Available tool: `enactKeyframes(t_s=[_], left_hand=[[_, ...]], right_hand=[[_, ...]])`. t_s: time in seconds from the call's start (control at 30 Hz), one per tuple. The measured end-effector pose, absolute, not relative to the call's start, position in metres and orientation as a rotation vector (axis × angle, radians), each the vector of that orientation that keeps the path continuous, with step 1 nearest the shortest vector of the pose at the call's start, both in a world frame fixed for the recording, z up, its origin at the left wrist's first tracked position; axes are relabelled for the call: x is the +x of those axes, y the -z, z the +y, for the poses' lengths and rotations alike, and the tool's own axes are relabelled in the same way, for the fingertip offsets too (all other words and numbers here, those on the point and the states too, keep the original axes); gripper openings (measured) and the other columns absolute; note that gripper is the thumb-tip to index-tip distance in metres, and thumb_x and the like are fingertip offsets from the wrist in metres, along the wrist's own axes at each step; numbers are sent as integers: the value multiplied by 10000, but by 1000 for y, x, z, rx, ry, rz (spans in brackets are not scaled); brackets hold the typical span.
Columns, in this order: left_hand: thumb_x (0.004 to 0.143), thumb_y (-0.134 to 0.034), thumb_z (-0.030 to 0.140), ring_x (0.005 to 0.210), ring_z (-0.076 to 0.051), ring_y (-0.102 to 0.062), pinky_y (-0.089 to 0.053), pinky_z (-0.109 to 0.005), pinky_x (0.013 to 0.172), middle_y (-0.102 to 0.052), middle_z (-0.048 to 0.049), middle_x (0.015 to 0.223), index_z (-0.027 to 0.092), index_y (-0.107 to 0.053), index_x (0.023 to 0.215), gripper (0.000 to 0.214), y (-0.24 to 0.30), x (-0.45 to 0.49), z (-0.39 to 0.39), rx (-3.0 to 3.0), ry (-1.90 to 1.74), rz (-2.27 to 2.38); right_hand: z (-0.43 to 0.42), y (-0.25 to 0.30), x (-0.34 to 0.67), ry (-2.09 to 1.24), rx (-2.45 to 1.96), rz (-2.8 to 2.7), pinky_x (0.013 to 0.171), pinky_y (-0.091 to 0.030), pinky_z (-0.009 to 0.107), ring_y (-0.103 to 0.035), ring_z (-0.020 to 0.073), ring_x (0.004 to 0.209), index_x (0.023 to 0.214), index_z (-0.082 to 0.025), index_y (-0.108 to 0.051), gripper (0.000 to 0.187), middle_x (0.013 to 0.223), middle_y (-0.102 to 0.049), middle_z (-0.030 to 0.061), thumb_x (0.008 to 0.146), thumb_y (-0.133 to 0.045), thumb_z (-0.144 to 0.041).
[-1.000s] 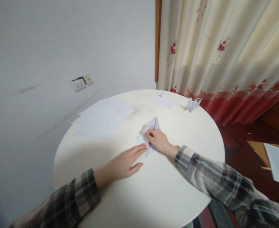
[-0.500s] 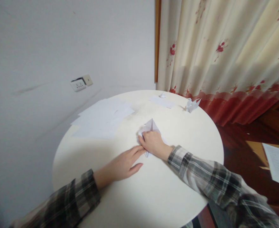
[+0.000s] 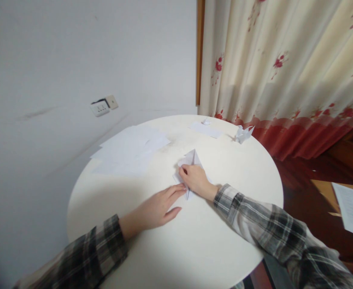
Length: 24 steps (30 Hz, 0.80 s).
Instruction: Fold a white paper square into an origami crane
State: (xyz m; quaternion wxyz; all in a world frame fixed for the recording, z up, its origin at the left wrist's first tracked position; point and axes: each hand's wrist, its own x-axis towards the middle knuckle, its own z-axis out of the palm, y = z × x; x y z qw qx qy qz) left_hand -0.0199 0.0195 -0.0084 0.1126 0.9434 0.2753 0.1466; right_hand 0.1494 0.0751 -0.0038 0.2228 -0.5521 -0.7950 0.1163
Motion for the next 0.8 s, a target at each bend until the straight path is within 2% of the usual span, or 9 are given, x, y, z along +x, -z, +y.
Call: enactKeyframes(t_s=[0.13, 0.27, 0.4, 0.5, 0.67, 0.8], left_hand=[[856, -451, 243, 1212, -231, -406, -342, -360, 1037, -424, -139, 1294, 119, -370, 1278, 447, 7, -20, 19, 2782, -405, 812], [857, -451, 248, 1213, -228, -405, -339, -357, 1039, -434, -134, 1289, 122, -366, 1279, 448, 8, -22, 18, 2774, -400, 836], [854, -452, 258, 1211, -238, -400, -347, -374, 1029, -409, -136, 1316, 127, -294, 1325, 514, 11, -24, 20, 2783, -405, 854], [853, -451, 264, 1207, -242, -398, -345, -377, 1027, -406, -139, 1318, 122, -266, 1344, 544, 12, -24, 21, 2804, -401, 853], [851, -449, 273, 1187, -238, -415, -361, -360, 1011, -426, -133, 1290, 125, -332, 1308, 494, 12, -25, 22, 2823, -388, 836], [854, -448, 280, 1191, -238, -413, -362, -357, 1011, -426, -130, 1290, 128, -350, 1299, 481, 13, -26, 22, 2840, -389, 837]], right_hand=[[80, 9, 151, -444, -1404, -2116, 531, -263, 226, -422, 103, 528, 643, -173, -517, 347, 555, -504, -15, 902, -341, -321], [86, 11, 156, -593, -1350, -2108, 532, -273, 213, -417, 94, 542, 646, -167, -509, 297, 568, -491, -26, 877, -399, -317], [90, 8, 165, -679, -1311, -2225, 529, -269, 215, -401, 84, 533, 603, -161, -496, 273, 557, -466, -37, 811, -505, -337], [92, 8, 172, -753, -1231, -2254, 516, -265, 218, -371, 81, 513, 558, -166, -450, 303, 520, -415, -46, 797, -513, -341], [95, 12, 179, -1051, -1130, -2181, 494, -288, 217, -377, 80, 485, 569, -172, -423, 319, 511, -445, -41, 823, -462, -361], [94, 14, 181, -1015, -1106, -2183, 495, -289, 211, -370, 77, 495, 565, -172, -417, 329, 512, -431, -45, 800, -511, -383]])
